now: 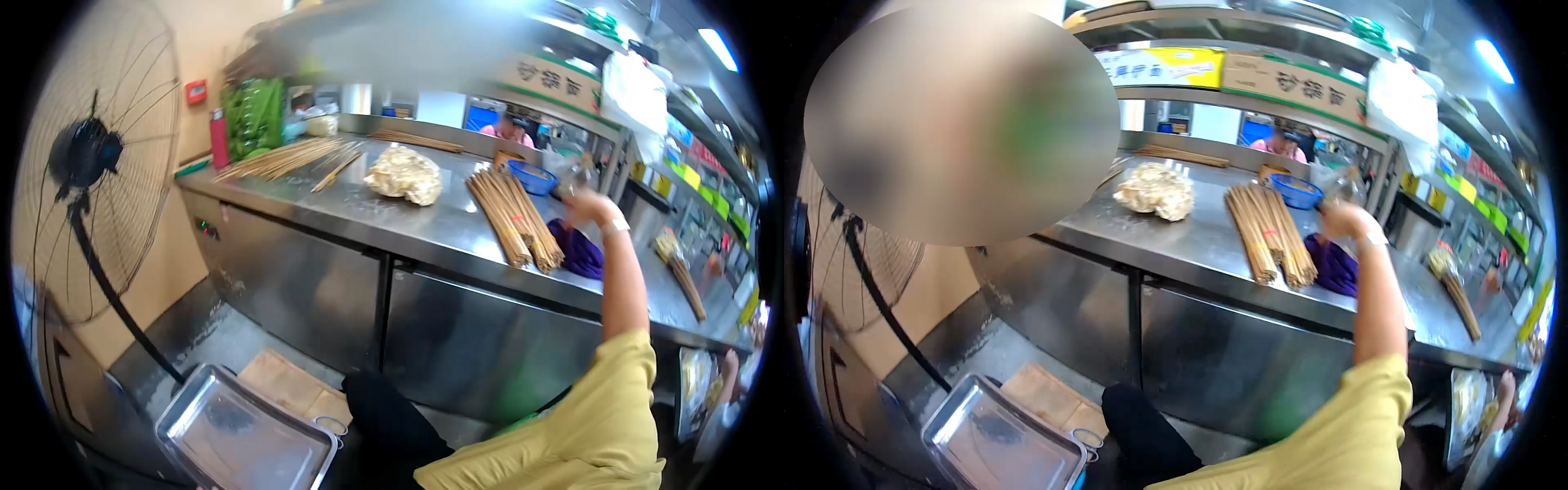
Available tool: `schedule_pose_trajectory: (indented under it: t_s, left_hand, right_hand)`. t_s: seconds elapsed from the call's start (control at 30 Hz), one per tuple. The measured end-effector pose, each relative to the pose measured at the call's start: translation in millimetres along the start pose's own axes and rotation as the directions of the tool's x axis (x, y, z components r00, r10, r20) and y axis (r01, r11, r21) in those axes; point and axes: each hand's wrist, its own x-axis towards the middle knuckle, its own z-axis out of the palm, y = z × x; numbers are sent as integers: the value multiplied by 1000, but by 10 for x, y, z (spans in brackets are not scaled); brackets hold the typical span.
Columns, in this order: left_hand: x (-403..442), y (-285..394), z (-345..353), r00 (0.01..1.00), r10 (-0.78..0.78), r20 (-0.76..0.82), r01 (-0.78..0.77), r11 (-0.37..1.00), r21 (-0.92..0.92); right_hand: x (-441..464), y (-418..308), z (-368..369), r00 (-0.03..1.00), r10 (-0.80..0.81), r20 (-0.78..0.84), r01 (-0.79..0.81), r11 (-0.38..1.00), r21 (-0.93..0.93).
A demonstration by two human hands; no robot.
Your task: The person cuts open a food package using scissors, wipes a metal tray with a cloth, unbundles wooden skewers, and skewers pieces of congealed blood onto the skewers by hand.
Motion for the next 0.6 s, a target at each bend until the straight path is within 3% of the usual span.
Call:
schedule_pose_trajectory:
  t_s: [0.03, 0.07, 0.1, 0.13, 0.2, 0.23, 0.27, 0.3, 0.33, 0.37, 0.4, 0.43, 0.47, 0.5, 0.53, 0.57, 0.6]
  left_hand:
    - [102, -79, 38, 999, -33, -19, 32, 999, -16]
    - [265, -198, 85, 1000, 1, 9, 0, 994, -110]
    - [455, -336, 124, 999, 39, 30, -32, 978, -204]
    - [628, -454, 155, 996, 80, 42, -64, 953, -297]
    - [695, -657, 135, 991, 127, 51, -87, 876, -475]
    - [609, -329, 138, 991, 91, 101, -31, 874, -485]
    - [544, -258, 145, 998, 18, 67, 21, 843, -538]
    - [495, -241, 126, 999, 18, 26, 0, 827, -563]
    - [522, -391, 121, 991, -84, -103, 17, 853, -522]
    - [513, -389, 107, 981, -158, -117, 91, 894, -439]
    - [565, -551, 100, 985, -145, -95, 84, 879, -469]
    - [572, -579, 110, 985, -135, -111, 66, 876, -477]
    - [667, -735, 154, 995, -32, -90, -19, 856, -516]
    - [594, -528, 119, 1000, 18, -14, -23, 804, -594]
    - [567, -455, 157, 998, 43, -36, -56, 743, -667]
    - [566, -473, 164, 999, 44, -31, -53, 740, -671]
    - [618, -452, 185, 1000, 19, -16, -25, 740, -672]
  right_hand:
    - [73, 334, 400, 948, 8, 317, -16, 1000, 25]
    - [-241, 180, 433, 956, 163, 245, -222, 946, 237]
    - [-438, 142, 593, 967, 214, 139, -255, 820, 513]
    - [-575, 38, 664, 965, 259, -49, -187, 803, 566]
    - [-603, -23, 723, 912, 378, -160, -218, 776, 592]
    - [-583, -93, 672, 860, 453, -235, -284, 807, 517]
    - [-495, -54, 861, 604, 492, -627, -26, 798, 602]
    - [-394, -63, 701, 444, 511, -736, -109, 846, 522]
    - [-468, 57, 484, 703, 221, -676, -383, 918, -99]
    - [-283, 360, 495, 587, 110, -802, -391, 906, -163]
    - [-322, 197, 199, 474, 285, -833, -98, 957, 272]
    - [-329, -183, -165, 492, 458, -740, 186, 776, 603]
    - [-403, -616, -430, 567, 585, -580, 393, 426, 815]
    - [-468, -1025, -608, 590, 459, -664, 473, 470, 745]
    - [-578, -1433, -799, 584, 332, -741, 552, 507, 662]
    - [-630, -1928, -895, 592, 324, -738, 617, 406, 674]
    - [-640, -2543, -1138, 606, 184, -774, 661, 424, 619]
